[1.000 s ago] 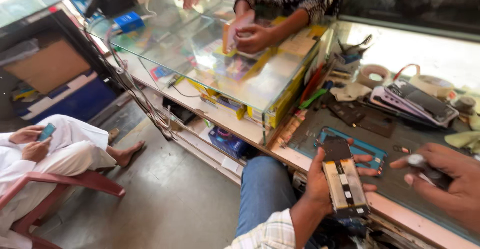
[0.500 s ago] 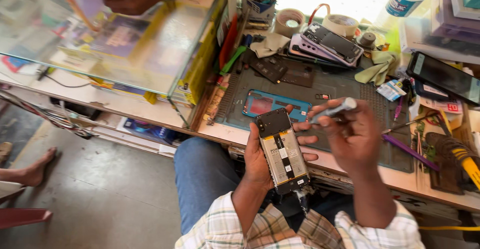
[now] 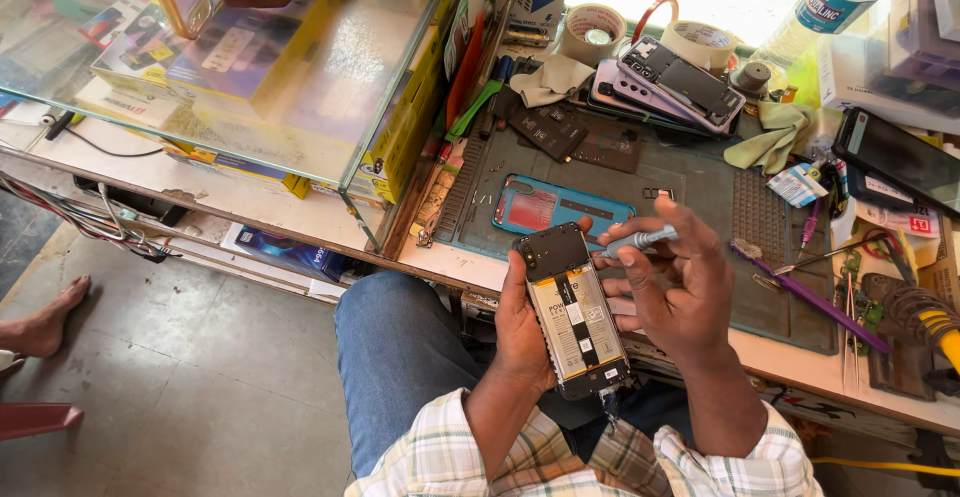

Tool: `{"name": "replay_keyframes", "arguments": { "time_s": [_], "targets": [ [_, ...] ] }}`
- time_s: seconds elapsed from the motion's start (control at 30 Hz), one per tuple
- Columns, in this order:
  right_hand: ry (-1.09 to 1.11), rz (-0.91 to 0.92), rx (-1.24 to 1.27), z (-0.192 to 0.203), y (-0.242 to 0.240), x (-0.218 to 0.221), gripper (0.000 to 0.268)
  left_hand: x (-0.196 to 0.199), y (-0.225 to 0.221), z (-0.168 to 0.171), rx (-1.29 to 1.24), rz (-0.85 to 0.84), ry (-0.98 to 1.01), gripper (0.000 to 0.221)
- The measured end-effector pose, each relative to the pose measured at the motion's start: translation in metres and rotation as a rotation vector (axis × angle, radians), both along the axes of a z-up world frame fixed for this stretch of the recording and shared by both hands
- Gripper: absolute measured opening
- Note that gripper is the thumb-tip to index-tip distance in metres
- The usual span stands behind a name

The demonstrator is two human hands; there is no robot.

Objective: The person uses a screwdriver to remove screws from the back of a disassembled smartphone. They then reassemble the device by aligning the screen and casing, and finally power on the phone to verify the repair.

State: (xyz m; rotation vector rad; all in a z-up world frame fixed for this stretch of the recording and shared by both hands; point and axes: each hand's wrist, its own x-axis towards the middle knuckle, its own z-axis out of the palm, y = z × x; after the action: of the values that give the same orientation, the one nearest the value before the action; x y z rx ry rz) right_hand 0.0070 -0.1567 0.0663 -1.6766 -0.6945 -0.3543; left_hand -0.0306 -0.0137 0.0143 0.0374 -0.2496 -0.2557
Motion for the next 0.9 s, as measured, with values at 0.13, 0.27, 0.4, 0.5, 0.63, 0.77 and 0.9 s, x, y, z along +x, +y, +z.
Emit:
{"name": "replay_keyframes", "arguments": {
  "time_s": [0.13, 0.27, 0.4, 0.5, 0.63, 0.77, 0.9],
  "targets": [
    [-0.008, -0.012, -0.033, -0.001, -0.001, 0.001, 0.055, 0.000, 0.000, 0.001, -0.015, 0.000, 0.006, 0.082],
    [-0.054, -0.025, -0.052, -0.006, -0.003, 0.002, 0.056, -0.001, 0.000, -0.001, -0.015, -0.021, 0.054, 0.084],
    [-0.086, -0.075, -0.046, -0.024, -0.009, 0.001, 0.056, -0.002, -0.003, -0.014, -0.038, -0.046, 0.052, 0.084],
    [-0.200, -0.143, -0.027, -0.038, -0.006, 0.008, 0.060, -0.003, 0.000, -0.023, -0.065, -0.092, 0.061, 0.084],
    [-0.136, -0.264, -0.147, -0.034, -0.008, 0.005, 0.058, 0.001, -0.007, -0.036, -0.203, -0.070, 0.094, 0.076],
    [-0.011, -0.292, -0.127, -0.026, 0.001, 0.006, 0.059, 0.009, -0.003, -0.049, -0.145, -0.020, 0.091, 0.077],
    [-0.011, -0.277, -0.176, -0.022, 0.003, 0.004, 0.056, 0.000, -0.006, -0.034, -0.157, -0.072, 0.123, 0.080]
  ]
}}
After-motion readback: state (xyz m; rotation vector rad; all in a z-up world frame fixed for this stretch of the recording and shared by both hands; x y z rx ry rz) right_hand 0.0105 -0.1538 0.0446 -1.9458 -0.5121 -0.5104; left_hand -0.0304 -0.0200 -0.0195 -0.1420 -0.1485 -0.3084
